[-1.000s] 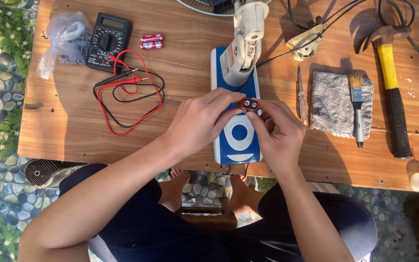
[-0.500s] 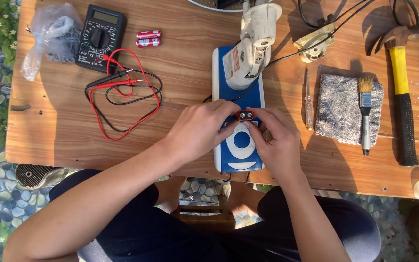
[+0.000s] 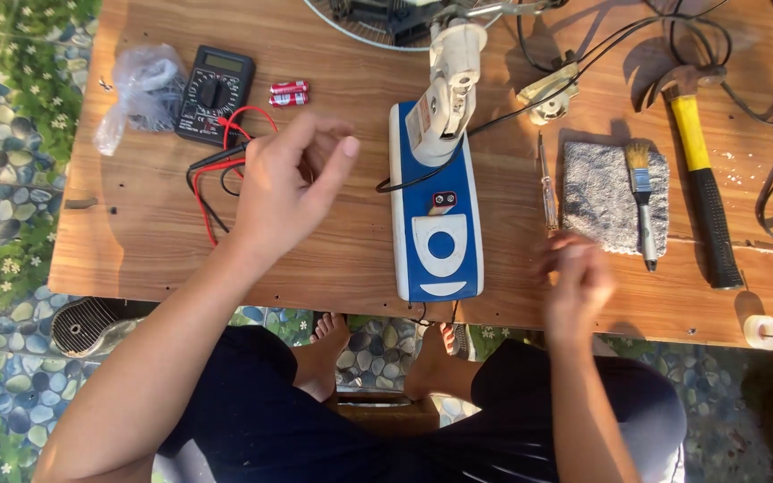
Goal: The person cleans a blue and white electronic device using a paintbrush and a screwdriver. They brush the surface of the device and then use the screwdriver to clean the battery compartment before placing batteries inside.
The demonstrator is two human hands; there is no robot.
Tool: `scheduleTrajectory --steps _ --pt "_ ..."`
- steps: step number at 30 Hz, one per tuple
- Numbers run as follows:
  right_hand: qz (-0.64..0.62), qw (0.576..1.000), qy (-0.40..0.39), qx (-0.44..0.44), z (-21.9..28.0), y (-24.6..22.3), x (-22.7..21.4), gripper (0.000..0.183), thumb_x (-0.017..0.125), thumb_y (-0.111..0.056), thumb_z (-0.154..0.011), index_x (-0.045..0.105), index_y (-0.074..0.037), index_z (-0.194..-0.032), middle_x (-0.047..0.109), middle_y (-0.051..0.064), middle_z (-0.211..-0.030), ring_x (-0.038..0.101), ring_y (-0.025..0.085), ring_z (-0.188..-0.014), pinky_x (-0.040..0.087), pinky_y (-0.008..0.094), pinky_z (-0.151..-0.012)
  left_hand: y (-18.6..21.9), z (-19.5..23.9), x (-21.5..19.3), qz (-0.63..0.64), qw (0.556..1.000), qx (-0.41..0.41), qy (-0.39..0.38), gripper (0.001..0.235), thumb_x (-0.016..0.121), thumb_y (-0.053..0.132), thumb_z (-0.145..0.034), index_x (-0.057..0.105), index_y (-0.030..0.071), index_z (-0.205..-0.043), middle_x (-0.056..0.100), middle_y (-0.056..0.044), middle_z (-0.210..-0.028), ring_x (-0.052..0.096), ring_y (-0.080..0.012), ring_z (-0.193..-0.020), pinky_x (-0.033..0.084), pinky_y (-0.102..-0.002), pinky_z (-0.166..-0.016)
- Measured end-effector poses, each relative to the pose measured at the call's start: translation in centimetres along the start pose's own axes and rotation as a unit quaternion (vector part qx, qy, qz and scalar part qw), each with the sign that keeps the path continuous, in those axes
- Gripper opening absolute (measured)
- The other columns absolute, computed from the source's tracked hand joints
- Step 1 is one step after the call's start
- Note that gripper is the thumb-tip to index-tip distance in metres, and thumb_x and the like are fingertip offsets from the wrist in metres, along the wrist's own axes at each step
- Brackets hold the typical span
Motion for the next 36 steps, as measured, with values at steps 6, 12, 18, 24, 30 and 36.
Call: scheduleTrajectory --steps 6,12,18,24,30,36 --pt "0.002 0.986 -0.111 0.124 1.9 0.5 2.1 0.018 0.06 -0.007 -0.106 0.072 -0.001 -0.095 0.071 0.017 -0.071 0.063 0.019 -0.053 0.05 0.028 -0.048 1.7 3.6 0.1 -0.021 0.992 -0.066 -0.107 0.015 0.07 0.007 -0.094 0.071 -0.002 -0.105 0.073 -0.018 -0.08 0.068 -0.0289 -0.061 0.052 -0.035 -0.047" --pt "-0.235 0.958 0.014 0.161 1.1 1.0 -0.5 0.038 0.036 -0.043 -0.109 0.059 -0.013 -0.113 0.069 0.015 -0.112 0.068 0.023 -0.095 0.057 0.036 -0.079 3.0 8.5 -1.1 0.057 0.994 -0.088 -0.035 0.036 0.067 0.01 -0.096 0.061 -0.001 -0.13 0.067 -0.022 -0.12 0.065 -0.0387 -0.114 0.054 -0.05 -0.091" --pt "-0.461 0.886 -0.051 -0.01 1.5 -3.9 -1.6 0.087 0.035 -0.081 -0.099 0.035 -0.026 -0.167 0.03 0.005 -0.174 0.032 0.03 -0.159 0.031 0.069 -0.131 1.3 14.1 0.2 0.556 0.772 -0.102 0.292 0.084 0.054 0.069 -0.094 0.038 0.013 -0.155 0.038 -0.025 -0.164 0.047 -0.0361 -0.144 0.045 -0.055 -0.115" --pt "-0.492 0.866 0.028 0.083 3.1 -1.6 0.6 0.092 0.038 -0.084 -0.087 0.048 -0.025 -0.157 0.04 0.006 -0.168 0.038 0.031 -0.157 0.036 0.066 -0.125 -0.6 13.4 5.2 0.661 0.657 -0.133 0.337 0.081 0.043 0.07 -0.095 0.047 0.011 -0.151 0.044 -0.021 -0.158 0.05 -0.0331 -0.138 0.042 -0.055 -0.114" --pt "-0.318 0.943 0.018 0.093 1.0 -0.8 5.9 0.095 0.017 -0.087 -0.088 0.054 -0.019 -0.144 0.056 0.011 -0.147 0.048 0.03 -0.144 0.034 0.06 -0.123 2.0 10.2 9.1 0.229 0.932 -0.192 0.204 0.046 0.053 0.036 -0.102 0.057 0.005 -0.137 0.064 -0.019 -0.13 0.058 -0.0347 -0.125 0.048 -0.049 -0.102" --pt "-0.007 0.985 -0.165 -0.043 0.8 -4.4 9.7 0.108 0.001 -0.083 -0.094 0.073 -0.007 -0.124 0.062 0.018 -0.144 0.04 0.042 -0.148 0.027 0.056 -0.123 3.4 9.1 12.9 -0.081 0.984 -0.144 0.068 0.06 0.07 0.026 -0.094 0.053 0.005 -0.147 0.058 -0.014 -0.142 0.045 -0.0332 -0.131 0.024 -0.05 -0.103"
Point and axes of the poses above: each hand's wrist, its own z-axis away from the middle knuckle, its own x-axis out of the palm, y = z × x, the point moved 5 cm from there along -z, towards the middle knuckle
